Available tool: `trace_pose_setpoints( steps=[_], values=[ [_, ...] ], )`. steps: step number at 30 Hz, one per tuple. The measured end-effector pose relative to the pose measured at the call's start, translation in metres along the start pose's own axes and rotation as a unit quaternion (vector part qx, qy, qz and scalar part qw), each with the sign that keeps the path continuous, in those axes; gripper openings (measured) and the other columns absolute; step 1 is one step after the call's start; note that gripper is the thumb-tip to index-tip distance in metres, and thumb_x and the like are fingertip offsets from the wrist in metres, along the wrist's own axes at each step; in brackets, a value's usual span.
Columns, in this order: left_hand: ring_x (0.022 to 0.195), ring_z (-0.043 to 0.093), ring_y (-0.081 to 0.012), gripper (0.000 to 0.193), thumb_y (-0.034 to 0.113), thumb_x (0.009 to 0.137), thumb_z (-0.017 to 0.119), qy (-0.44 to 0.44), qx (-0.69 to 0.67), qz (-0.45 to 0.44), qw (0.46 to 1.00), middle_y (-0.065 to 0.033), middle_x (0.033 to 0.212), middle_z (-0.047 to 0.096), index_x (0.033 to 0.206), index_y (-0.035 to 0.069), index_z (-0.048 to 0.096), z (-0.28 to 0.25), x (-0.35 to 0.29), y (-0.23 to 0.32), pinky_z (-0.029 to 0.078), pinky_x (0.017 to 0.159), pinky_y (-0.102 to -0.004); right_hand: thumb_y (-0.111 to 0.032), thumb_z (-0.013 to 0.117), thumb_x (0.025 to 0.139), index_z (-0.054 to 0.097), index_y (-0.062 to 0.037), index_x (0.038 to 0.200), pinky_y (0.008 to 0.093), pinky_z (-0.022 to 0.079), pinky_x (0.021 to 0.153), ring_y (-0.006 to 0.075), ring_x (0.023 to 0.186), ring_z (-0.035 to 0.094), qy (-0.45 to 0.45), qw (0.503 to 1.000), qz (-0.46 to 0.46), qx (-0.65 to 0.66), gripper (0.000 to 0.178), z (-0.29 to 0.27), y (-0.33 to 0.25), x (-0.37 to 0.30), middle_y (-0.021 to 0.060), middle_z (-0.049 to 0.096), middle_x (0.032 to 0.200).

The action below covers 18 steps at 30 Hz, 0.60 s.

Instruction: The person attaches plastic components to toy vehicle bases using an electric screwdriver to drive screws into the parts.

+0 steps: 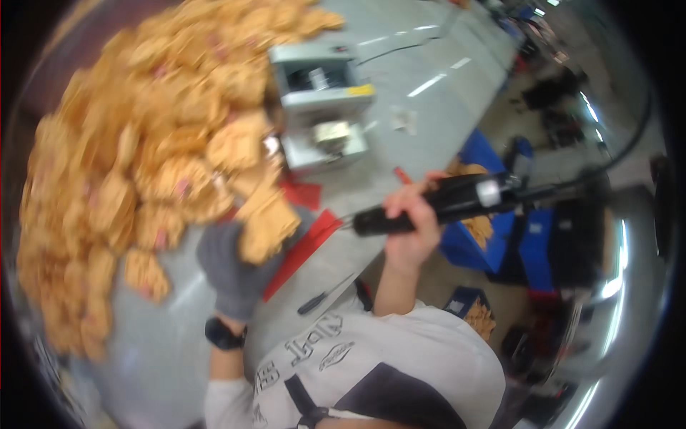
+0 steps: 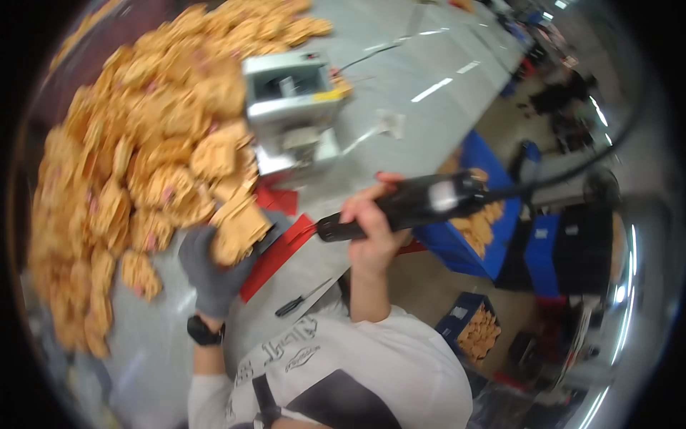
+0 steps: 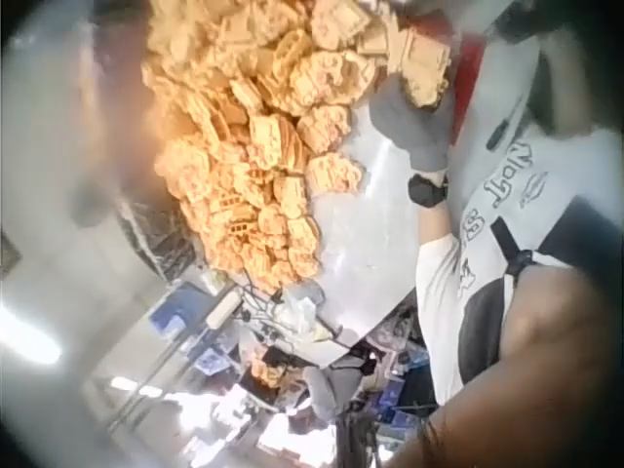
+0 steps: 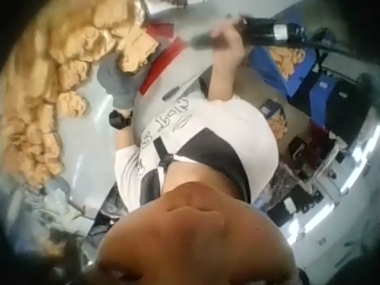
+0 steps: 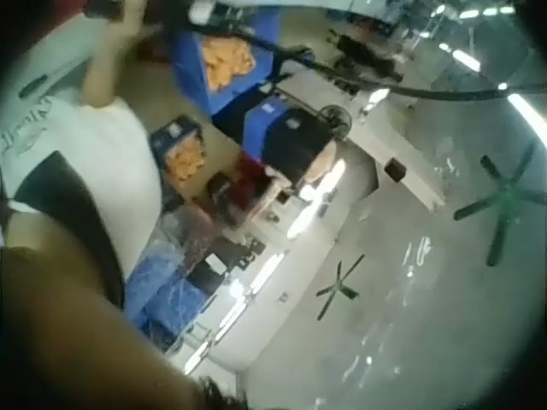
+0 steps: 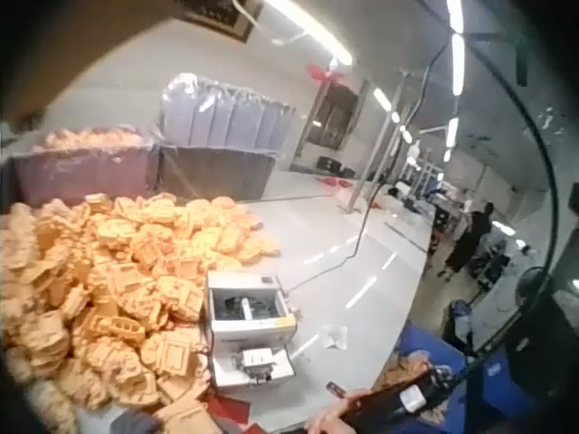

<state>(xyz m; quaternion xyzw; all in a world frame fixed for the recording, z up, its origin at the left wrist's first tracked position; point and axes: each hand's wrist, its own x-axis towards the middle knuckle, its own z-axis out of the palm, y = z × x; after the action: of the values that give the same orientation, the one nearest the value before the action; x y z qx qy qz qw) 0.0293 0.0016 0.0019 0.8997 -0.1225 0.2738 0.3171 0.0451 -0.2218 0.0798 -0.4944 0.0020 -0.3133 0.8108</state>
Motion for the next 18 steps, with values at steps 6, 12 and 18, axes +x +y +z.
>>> trace_pose_setpoints(
  steps=[6, 12, 18],
  values=[
    [0.104, 0.048, -0.0364, 0.067, 0.025, 0.057, 0.077, -0.020, -0.003, -0.020, 1.000, -0.0196, 0.116, 0.049, 0.114, 0.006, 0.046, -0.003, -0.012, 0.012, 0.039, 0.088, -0.0435, -0.001, 0.054, 0.075, 0.041, -0.0018, 0.113, 0.0311, 0.043, 0.060, 0.0164, 0.057, 0.050, 0.000, 1.000, 0.015, -0.015, 0.040, 0.002, -0.010, -0.002, 0.0060, 0.048, 0.069],
    [0.109, 0.044, -0.0428, 0.070, 0.036, 0.066, 0.072, -0.140, -0.019, 0.015, 0.990, -0.0260, 0.122, 0.043, 0.120, 0.003, 0.041, -0.022, -0.008, 0.003, 0.037, 0.091, -0.0473, 0.001, 0.055, 0.074, 0.042, -0.0013, 0.112, 0.0301, 0.043, 0.055, 0.0161, 0.055, 0.050, -0.016, 0.998, 0.041, -0.041, 0.040, 0.006, -0.008, -0.002, 0.0061, 0.049, 0.068],
    [0.114, 0.043, -0.0408, 0.067, 0.033, 0.068, 0.070, 0.148, -0.243, 0.005, 0.959, -0.0235, 0.126, 0.043, 0.121, 0.002, 0.044, -0.038, 0.012, 0.045, 0.038, 0.092, -0.0460, -0.001, 0.057, 0.075, 0.032, 0.0038, 0.120, 0.0265, 0.044, 0.053, 0.0137, 0.053, 0.051, -0.024, 0.990, -0.138, -0.030, 0.051, 0.005, -0.016, 0.030, 0.0061, 0.051, 0.068]
  ],
)
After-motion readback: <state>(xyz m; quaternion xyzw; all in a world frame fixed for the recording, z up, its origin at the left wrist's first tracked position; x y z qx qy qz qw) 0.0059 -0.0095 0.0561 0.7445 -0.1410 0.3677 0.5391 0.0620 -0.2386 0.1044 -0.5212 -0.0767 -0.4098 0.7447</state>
